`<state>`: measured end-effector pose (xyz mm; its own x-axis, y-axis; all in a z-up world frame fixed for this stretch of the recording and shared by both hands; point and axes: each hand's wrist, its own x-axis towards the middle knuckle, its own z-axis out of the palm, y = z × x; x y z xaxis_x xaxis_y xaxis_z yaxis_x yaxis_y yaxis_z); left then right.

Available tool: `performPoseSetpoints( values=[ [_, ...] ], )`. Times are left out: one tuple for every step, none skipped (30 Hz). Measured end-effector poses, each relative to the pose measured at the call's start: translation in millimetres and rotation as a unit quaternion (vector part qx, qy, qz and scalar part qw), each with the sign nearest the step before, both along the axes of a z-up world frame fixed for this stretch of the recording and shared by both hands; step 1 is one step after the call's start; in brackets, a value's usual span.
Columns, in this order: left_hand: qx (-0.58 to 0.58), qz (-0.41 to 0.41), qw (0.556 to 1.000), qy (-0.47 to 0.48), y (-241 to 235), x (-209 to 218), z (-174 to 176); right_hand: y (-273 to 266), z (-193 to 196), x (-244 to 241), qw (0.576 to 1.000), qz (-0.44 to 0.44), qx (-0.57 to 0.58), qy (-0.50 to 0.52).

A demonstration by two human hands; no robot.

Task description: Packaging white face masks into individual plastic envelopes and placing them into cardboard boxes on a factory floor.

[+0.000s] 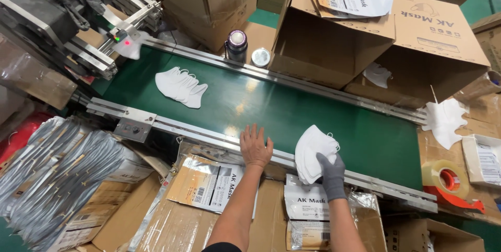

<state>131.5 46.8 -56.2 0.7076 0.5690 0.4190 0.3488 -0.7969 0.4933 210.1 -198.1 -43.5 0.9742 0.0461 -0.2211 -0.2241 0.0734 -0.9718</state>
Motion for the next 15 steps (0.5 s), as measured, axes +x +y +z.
performPoseSetpoints(
  values=[
    [-0.006,-0.005,1.0,-0.001,0,0,1,0,2,-2,1.0,0.005,0.002,-0.007],
    [-0.012,-0.009,1.0,-0.002,1,-1,1,0,4,-3,1.0,0.011,0.005,-0.013],
    [-0.012,-0.007,1.0,-0.001,1,-3,1,1,7,-5,1.0,0.014,0.004,-0.011],
    [0.006,-0.006,1.0,-0.008,2,-3,1,2,10,-6,1.0,0.018,0.01,-0.012],
    [0.024,-0.006,1.0,-0.015,2,-1,1,2,12,-6,1.0,0.022,0.015,-0.012],
    [0.024,-0.008,1.0,-0.012,3,-2,2,3,14,-8,1.0,0.02,0.014,-0.009],
    [0.044,-0.018,0.999,0.023,4,-1,2,3,15,-9,1.0,0.019,0.012,-0.008],
    [0.065,-0.031,0.996,0.058,3,1,3,3,15,-10,1.0,0.016,0.009,-0.006],
    [0.064,-0.034,0.995,0.062,11,9,25,3,16,-10,1.0,0.012,0.008,-0.003],
    [-0.006,-0.105,0.969,0.224,19,17,48,4,17,-10,1.0,0.01,-0.002,-0.006],
    [-0.072,-0.178,0.906,0.377,27,25,71,5,18,-10,1.0,0.007,-0.012,-0.01],
    [-0.072,-0.182,0.905,0.378,48,40,71,6,18,-10,1.0,0.002,-0.013,-0.008],
    [0.027,-0.109,0.948,0.298,69,54,71,7,19,-10,1.0,-0.001,-0.018,0.0],
    [0.126,-0.035,0.97,0.207,90,69,71,8,20,-8,1.0,0.0,-0.025,0.006],
    [0.125,-0.038,0.97,0.206,129,74,48,4,19,-3,1.0,-0.002,-0.027,0.006]
  ],
)
